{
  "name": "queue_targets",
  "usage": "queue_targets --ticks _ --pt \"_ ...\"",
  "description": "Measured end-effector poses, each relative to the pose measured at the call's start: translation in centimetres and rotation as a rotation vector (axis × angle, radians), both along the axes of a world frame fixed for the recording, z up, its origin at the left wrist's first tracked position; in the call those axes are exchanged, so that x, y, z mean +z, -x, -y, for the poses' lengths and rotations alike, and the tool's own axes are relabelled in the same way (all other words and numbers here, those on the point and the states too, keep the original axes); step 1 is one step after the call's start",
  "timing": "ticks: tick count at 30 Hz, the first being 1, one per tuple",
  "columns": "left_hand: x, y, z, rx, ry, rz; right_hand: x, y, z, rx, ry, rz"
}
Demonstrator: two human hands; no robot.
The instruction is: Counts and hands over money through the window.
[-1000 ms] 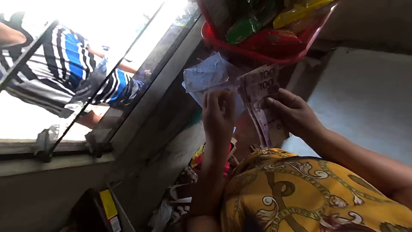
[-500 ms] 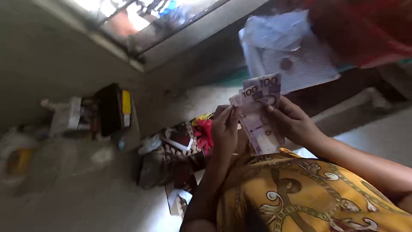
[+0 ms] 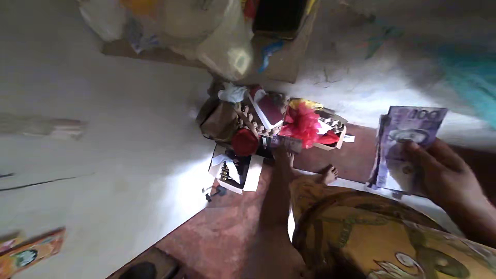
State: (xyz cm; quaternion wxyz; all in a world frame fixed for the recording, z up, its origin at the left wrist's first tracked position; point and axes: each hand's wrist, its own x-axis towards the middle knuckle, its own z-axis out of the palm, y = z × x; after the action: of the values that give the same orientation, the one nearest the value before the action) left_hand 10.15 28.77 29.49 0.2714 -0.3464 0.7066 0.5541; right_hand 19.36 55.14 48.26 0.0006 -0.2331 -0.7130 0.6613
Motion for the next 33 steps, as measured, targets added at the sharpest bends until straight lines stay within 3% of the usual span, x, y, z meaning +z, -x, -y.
queue_targets --ticks 2,5,10,11,14,15,17,19,20,23,26,29,33 --pt "-2.4 2.7 2.1 -0.022 0.116 -0.086 -0.3 1.0 1.5 -0.008 -0.009 0.017" --pt "-6.2 8.2 3.7 0.15 0.135 -0.159 -1.2 2.2 3.9 -0.05 0.001 0.054" --pt "-15.9 16.8 6.3 -0.164 0.442 -0.181 -2.0 2.5 7.0 -0.117 -0.006 0.066" --pt "-16.0 17.8 6.5 -0.233 0.476 -0.196 -2.0 2.4 7.2 -0.141 -0.016 0.069" --pt "-9.5 20.0 5.5 -0.366 0.479 0.068 -2.5 1.9 7.1 -0.189 -0.033 0.049" --pt "-9.7 19.7 4.8 -0.293 0.531 0.056 -2.6 1.8 7.0 -0.212 -0.015 0.038" --pt "-10.1 18.5 3.4 -0.146 0.533 -0.086 -2.2 1.9 7.1 -0.284 0.049 0.042" --pt "-7.5 16.7 0.9 -0.117 0.265 -0.303 -1.2 2.2 7.0 -0.364 0.113 0.051" --pt "-5.0 15.3 -0.7 -0.176 0.079 -0.346 -0.7 2.2 6.8 -0.394 0.135 0.052" --pt "6.7 9.7 -5.6 -0.552 -0.424 -0.361 0.2 1.5 5.2 -0.408 0.166 0.024" --pt "16.4 5.6 -9.1 -0.844 -0.721 -0.431 1.4 0.5 3.4 -0.39 0.154 -0.032" --pt "20.9 4.0 -11.8 -0.924 -0.649 -0.593 2.5 -0.6 2.0 -0.374 0.111 -0.11" --pt "21.9 3.2 -14.5 -0.859 -0.634 -0.705 3.2 -2.0 0.9 -0.466 0.171 -0.255"
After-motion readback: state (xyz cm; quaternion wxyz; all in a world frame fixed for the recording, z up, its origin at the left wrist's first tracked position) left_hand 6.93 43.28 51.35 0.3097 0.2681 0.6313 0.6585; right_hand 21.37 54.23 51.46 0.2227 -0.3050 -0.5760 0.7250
